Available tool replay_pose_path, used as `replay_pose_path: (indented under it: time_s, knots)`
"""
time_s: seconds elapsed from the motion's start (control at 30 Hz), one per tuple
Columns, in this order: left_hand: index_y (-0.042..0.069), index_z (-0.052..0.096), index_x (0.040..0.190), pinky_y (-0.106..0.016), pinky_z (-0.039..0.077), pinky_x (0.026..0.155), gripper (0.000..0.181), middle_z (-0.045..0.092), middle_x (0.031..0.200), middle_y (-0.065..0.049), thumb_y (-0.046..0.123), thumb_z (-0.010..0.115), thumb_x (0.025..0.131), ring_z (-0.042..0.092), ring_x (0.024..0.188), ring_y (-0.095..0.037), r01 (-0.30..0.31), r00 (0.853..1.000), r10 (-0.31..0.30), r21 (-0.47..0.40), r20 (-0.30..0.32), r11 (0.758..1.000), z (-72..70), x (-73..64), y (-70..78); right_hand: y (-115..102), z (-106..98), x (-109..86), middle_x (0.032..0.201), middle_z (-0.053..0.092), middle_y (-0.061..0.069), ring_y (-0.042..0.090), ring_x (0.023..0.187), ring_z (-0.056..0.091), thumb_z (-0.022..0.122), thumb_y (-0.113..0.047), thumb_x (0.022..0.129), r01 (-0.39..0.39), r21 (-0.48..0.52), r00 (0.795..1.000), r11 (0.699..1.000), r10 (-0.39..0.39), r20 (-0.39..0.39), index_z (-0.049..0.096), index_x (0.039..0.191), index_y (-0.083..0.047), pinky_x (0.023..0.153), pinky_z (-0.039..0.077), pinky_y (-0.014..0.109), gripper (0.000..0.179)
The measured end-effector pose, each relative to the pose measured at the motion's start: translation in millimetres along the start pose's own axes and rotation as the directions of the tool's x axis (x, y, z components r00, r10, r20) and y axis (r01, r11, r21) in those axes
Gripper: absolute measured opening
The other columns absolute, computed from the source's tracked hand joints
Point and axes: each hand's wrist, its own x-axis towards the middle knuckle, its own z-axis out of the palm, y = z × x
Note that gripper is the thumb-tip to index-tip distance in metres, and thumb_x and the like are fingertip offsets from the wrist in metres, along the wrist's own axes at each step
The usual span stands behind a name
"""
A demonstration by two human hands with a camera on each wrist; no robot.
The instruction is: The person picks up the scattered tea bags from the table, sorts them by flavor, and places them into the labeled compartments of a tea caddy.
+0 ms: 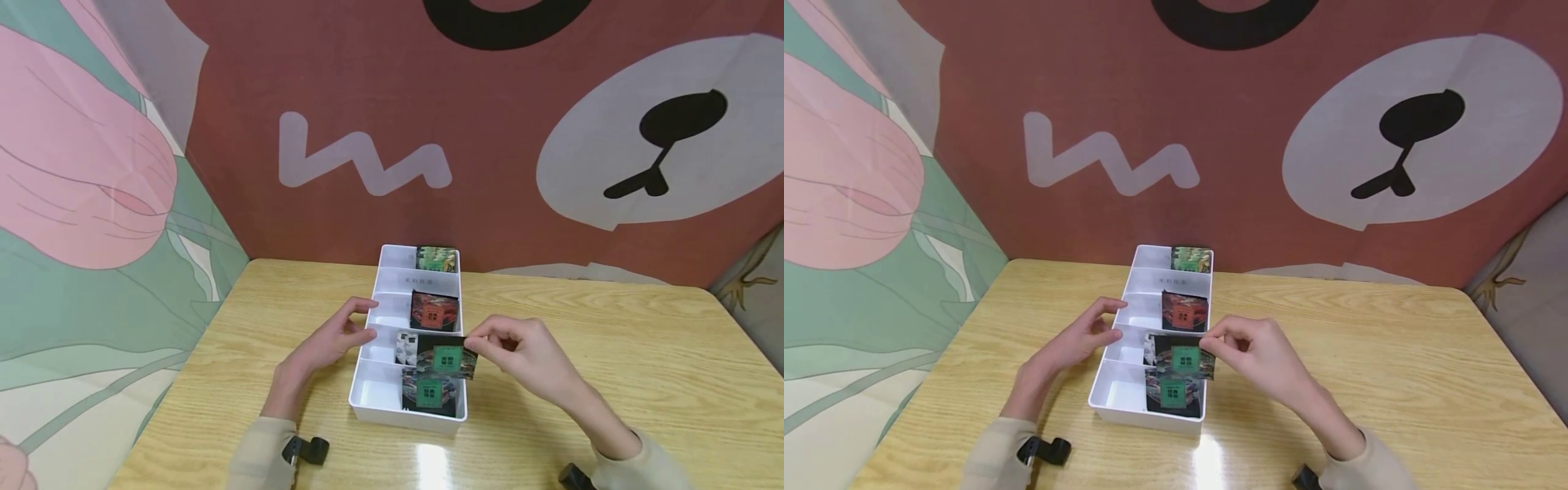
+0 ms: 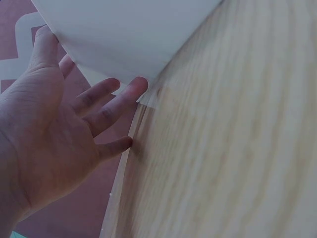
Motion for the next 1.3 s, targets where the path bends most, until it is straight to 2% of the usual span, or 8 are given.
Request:
replay_pose_path:
  time_s: [0.5,0.77,1.07,1.3]
  knots:
    - [0.028,0.045,0.142,-0.035,0.048,0.083,0.051,0.046,0.145,-0.005,0.035,0.066,0.096,0.06,0.1,-0.022,-0.008,1.0,0.008,0.016,0.003,1.0,0.0,2.2,-0.1,-1,16,-1.5,0.053,0.041,-0.008,-0.001,0.049,0.032,0.073,-0.013,0.09,0.03,0.061,0.999,0.998,-0.028,-0.038,0.074,0.089,-0.023,0.044,0.03,0.022,0.011]
    - [0.029,0.045,0.143,-0.035,0.048,0.084,0.052,0.045,0.145,-0.005,0.037,0.066,0.096,0.061,0.101,-0.021,-0.009,1.0,0.009,0.012,0.008,1.0,0.6,4.0,-0.2,3,22,-2.7,0.053,0.038,-0.008,-0.004,0.051,0.029,0.073,-0.013,0.09,0.036,0.076,0.999,0.996,-0.035,-0.025,0.074,0.09,-0.022,0.044,0.029,0.021,0.01]
    - [0.03,0.044,0.143,-0.035,0.048,0.086,0.053,0.045,0.144,-0.004,0.039,0.066,0.096,0.06,0.101,-0.021,-0.012,1.0,0.011,0.02,0.012,1.0,1.7,6.0,0.8,11,14,-2.4,0.057,0.041,-0.012,-0.003,0.051,0.031,0.073,-0.016,0.091,0.015,0.007,0.999,1.0,-0.015,0.03,0.072,0.098,-0.019,0.046,0.033,0.021,0.008]
    - [0.03,0.044,0.143,-0.034,0.046,0.086,0.053,0.046,0.145,-0.003,0.039,0.066,0.096,0.058,0.101,-0.021,-0.003,1.0,0.003,0.05,-0.001,0.999,0.7,4.3,0.4,16,4,-2.4,0.059,0.043,-0.012,-0.001,0.05,0.034,0.072,-0.014,0.092,0.02,-0.027,1.0,0.999,-0.02,-0.001,0.071,0.102,-0.02,0.047,0.034,0.021,0.012]
